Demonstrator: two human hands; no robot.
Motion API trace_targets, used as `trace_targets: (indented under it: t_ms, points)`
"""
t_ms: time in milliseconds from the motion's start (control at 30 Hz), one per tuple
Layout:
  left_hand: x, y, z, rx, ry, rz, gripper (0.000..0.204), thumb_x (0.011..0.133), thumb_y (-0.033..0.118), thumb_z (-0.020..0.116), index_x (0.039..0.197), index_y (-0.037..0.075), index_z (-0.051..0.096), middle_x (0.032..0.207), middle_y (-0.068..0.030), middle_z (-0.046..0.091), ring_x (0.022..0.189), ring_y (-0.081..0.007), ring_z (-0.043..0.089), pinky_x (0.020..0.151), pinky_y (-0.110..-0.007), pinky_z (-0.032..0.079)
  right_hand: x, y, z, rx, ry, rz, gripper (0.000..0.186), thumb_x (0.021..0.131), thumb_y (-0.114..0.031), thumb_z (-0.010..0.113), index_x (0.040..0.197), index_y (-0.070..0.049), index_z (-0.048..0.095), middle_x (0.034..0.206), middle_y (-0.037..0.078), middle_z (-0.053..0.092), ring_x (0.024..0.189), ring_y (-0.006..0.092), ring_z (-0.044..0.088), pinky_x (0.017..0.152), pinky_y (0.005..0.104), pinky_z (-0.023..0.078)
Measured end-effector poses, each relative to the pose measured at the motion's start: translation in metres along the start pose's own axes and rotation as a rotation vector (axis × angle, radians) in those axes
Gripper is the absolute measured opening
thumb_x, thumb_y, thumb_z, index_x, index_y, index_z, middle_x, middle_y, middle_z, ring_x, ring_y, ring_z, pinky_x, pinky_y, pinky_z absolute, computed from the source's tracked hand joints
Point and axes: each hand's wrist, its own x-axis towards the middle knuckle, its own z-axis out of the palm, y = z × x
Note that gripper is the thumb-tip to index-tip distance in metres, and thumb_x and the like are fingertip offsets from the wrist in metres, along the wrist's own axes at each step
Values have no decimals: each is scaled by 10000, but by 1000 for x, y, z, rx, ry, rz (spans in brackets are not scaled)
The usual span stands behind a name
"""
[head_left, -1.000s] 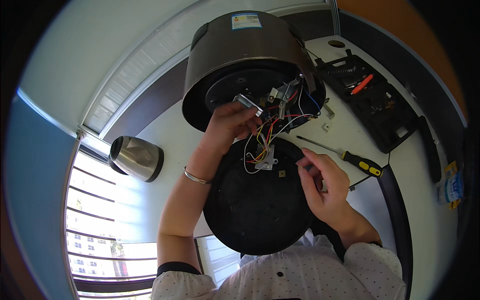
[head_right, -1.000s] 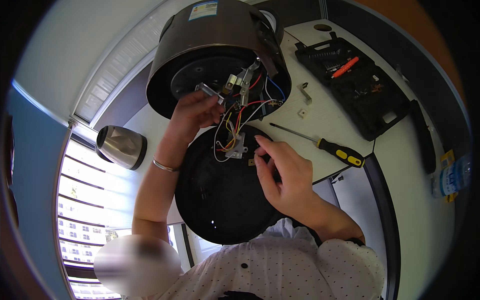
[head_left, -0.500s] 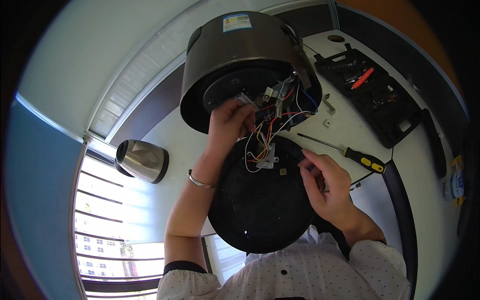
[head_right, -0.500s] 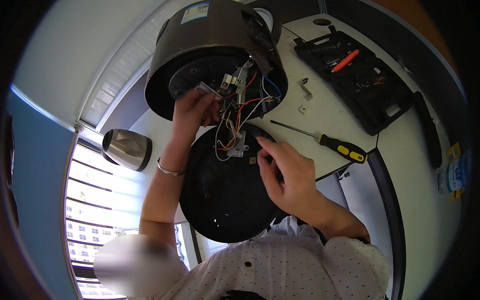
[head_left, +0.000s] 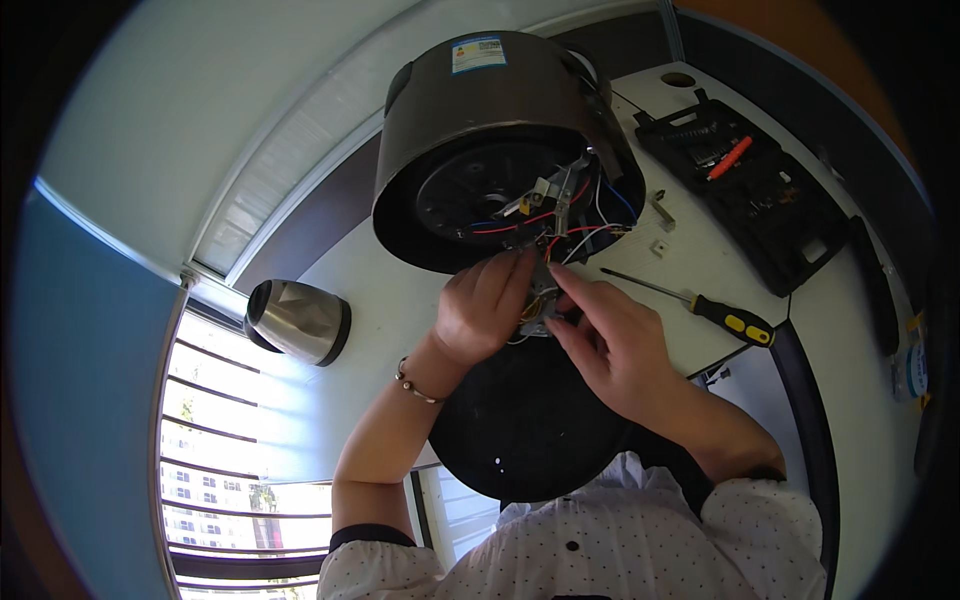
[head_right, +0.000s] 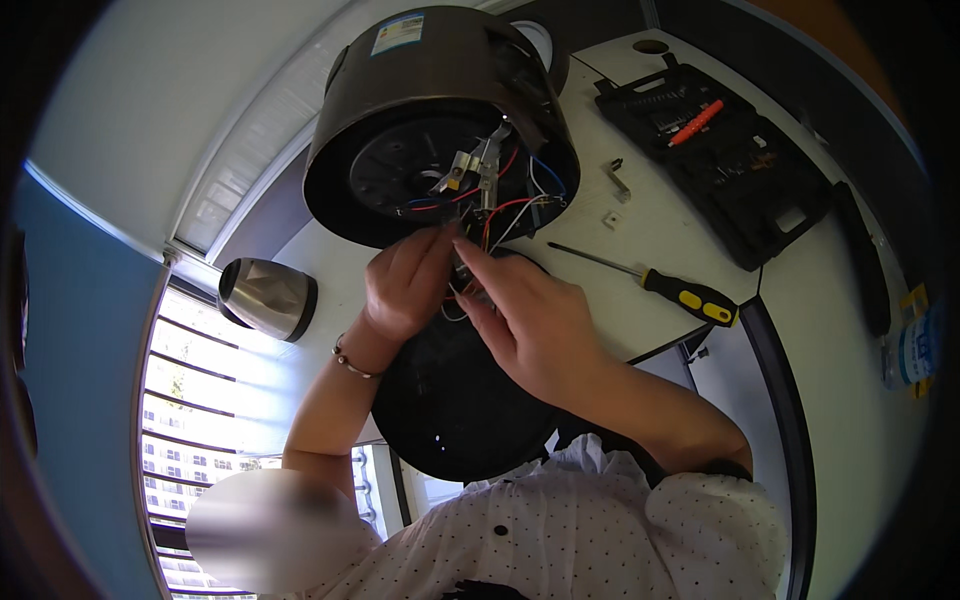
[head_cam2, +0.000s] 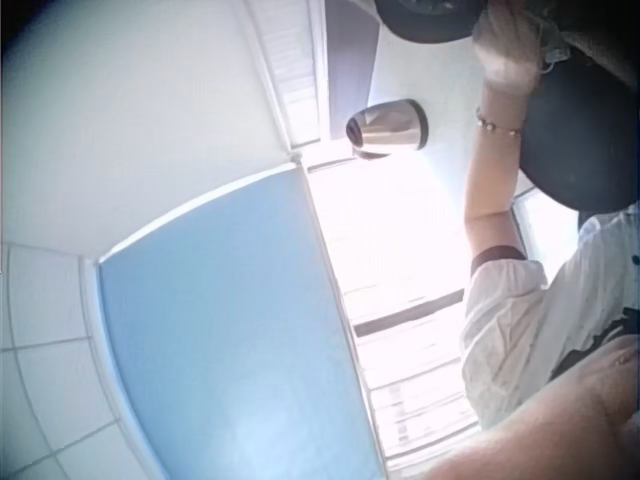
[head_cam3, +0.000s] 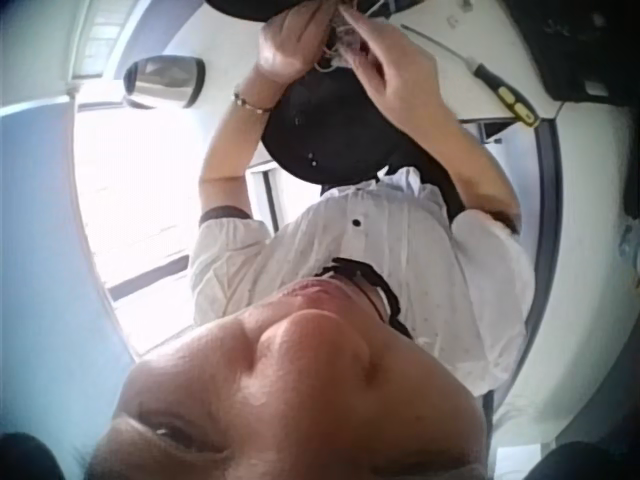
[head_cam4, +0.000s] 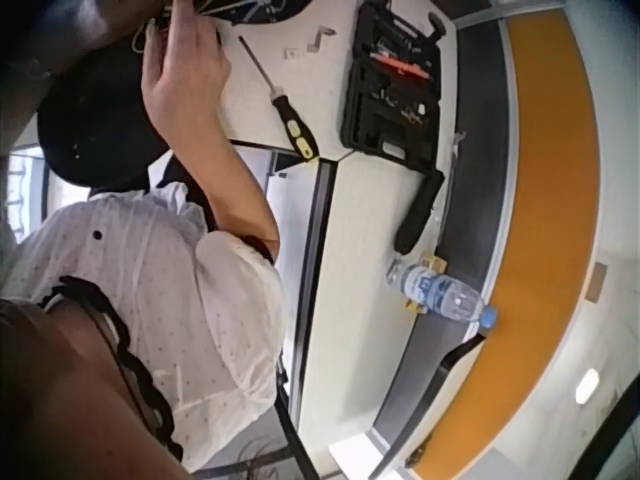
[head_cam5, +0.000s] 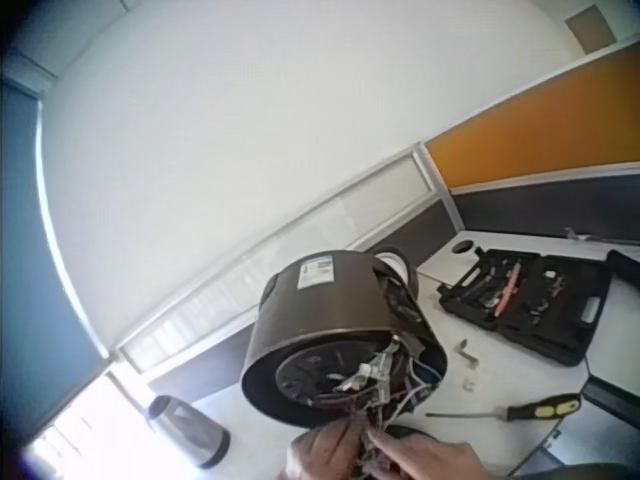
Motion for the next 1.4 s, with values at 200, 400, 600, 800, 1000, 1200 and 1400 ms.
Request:
trace_targets:
  t_ms: [200, 400, 600, 800, 1000, 1200, 1400]
  points:
    - [-4, -14, 13, -57, 114, -76, 363, 655, -15, 653, 1016, -37, 626, 960, -131, 623, 714, -234, 647, 575, -304, 542, 17, 15, 11, -313, -66, -74, 327, 832, -151, 636, 1142, -55, 590, 760, 92, 579, 561, 236, 590, 487, 329, 470]
    - [-10, -8, 26, -182, 229, -272, 325, 639, -47, 656, 964, -21, 661, 928, -139, 659, 756, -269, 664, 637, -320, 555, 26, 29, 28, -159, -15, -98, 223, 830, -127, 630, 1032, -33, 629, 748, 110, 585, 561, 259, 596, 494, 347, 481]
    - [-10, -5, 31, -259, 238, -422, 321, 647, -47, 644, 964, -6, 666, 934, -135, 658, 764, -273, 662, 652, -329, 552, 35, 32, 38, -109, 72, -185, 160, 785, -39, 636, 934, 13, 613, 809, 126, 581, 645, 273, 611, 567, 352, 506]
    - [-4, 3, 28, -333, 206, -482, 237, 701, -35, 643, 935, -1, 662, 928, -126, 660, 777, -275, 659, 655, -332, 545, 34, 32, 31, -145, 6, -178, 133, 768, -5, 627, 896, 26, 611, 866, 132, 576, 706, 278, 618, 617, 345, 518]
    - [-2, -3, 29, -333, 234, -596, 162, 765, -14, 653, 924, 11, 675, 844, -124, 665, 710, -240, 648, 605, -309, 520, 30, 40, 35, -167, 4, -171, 193, 730, 60, 662, 914, 22, 619, 869, 126, 596, 707, 274, 626, 611, 322, 520]
    - [4, -9, 33, -379, 252, -741, 126, 769, 5, 662, 894, 17, 668, 794, -139, 658, 675, -282, 643, 585, -329, 509, 28, 40, 36, -234, -52, -162, 199, 735, 56, 655, 923, 6, 617, 866, 116, 597, 695, 275, 632, 594, 321, 523]
    - [9, -13, 39, -519, 253, -887, 114, 766, 8, 671, 879, 17, 686, 772, -132, 663, 653, -244, 650, 585, -316, 510, 27, 43, 36, -322, -102, -198, 187, 744, 40, 647, 924, -3, 618, 861, 109, 593, 663, 274, 631, 571, 329, 531]
